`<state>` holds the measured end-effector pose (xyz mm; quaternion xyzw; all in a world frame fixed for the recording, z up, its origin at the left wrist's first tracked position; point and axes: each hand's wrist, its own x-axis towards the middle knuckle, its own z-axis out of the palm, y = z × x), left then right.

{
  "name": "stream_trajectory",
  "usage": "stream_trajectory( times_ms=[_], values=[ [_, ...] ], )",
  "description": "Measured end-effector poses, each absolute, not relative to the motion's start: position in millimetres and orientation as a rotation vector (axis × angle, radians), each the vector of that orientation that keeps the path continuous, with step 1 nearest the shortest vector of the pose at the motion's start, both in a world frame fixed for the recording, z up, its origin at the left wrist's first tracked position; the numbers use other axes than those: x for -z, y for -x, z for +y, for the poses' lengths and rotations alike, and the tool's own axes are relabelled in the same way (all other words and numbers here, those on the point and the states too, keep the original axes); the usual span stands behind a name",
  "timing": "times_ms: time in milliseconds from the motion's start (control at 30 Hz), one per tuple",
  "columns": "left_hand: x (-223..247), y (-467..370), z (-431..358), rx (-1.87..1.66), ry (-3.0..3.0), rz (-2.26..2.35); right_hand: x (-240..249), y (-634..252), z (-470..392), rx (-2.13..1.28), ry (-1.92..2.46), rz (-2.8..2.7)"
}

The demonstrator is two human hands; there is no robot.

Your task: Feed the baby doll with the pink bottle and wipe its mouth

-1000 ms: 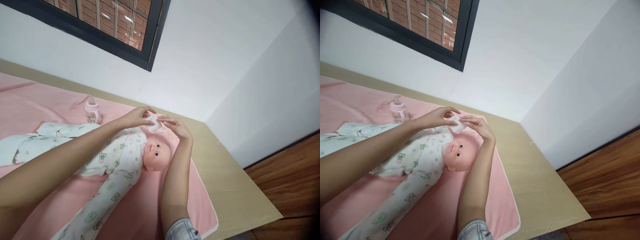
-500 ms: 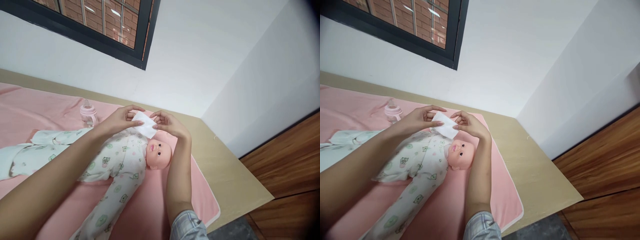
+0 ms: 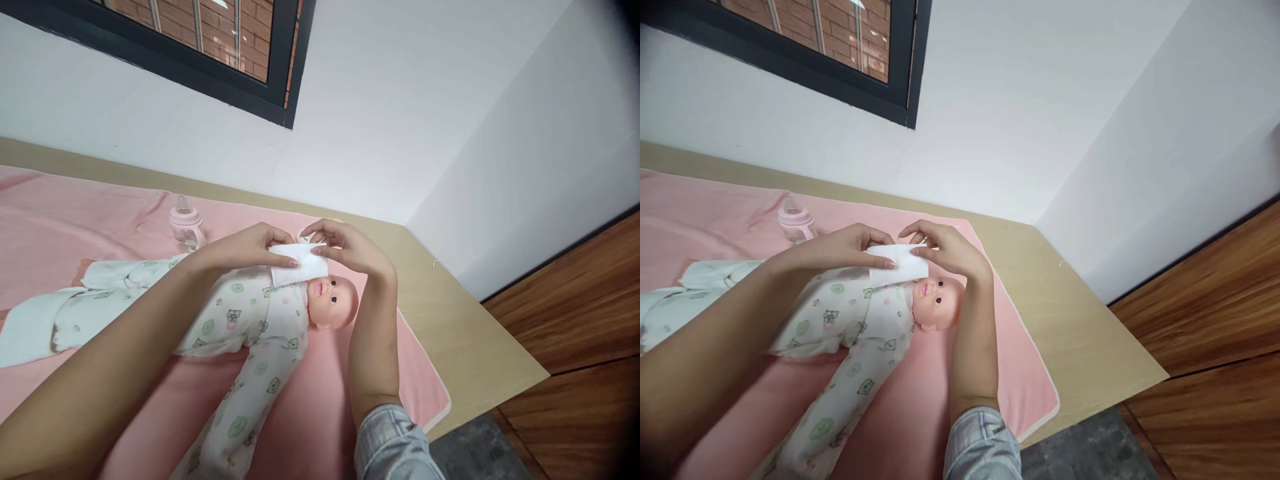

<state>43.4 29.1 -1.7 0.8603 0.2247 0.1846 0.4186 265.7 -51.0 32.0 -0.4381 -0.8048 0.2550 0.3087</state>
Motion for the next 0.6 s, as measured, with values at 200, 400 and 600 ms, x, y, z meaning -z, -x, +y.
stream_trajectory(
  times_ms=[200,400,600],
  values=[
    [-2.4,-40.5,23.1,-0.383,-2.117,0.459,-35.2,-258.2,-57.9,-0.576,1.181,-2.166],
    [-1.8,-42.1,22.5,-0.578,-2.186,0.352,-35.2,-259.5,-57.1,-0.552,1.182,-2.114],
    [-1.6,-45.2,19.8,-0.849,-2.23,0.31,-34.6,-254.6,-58.4,-0.576,1.183,-2.096]
  ],
)
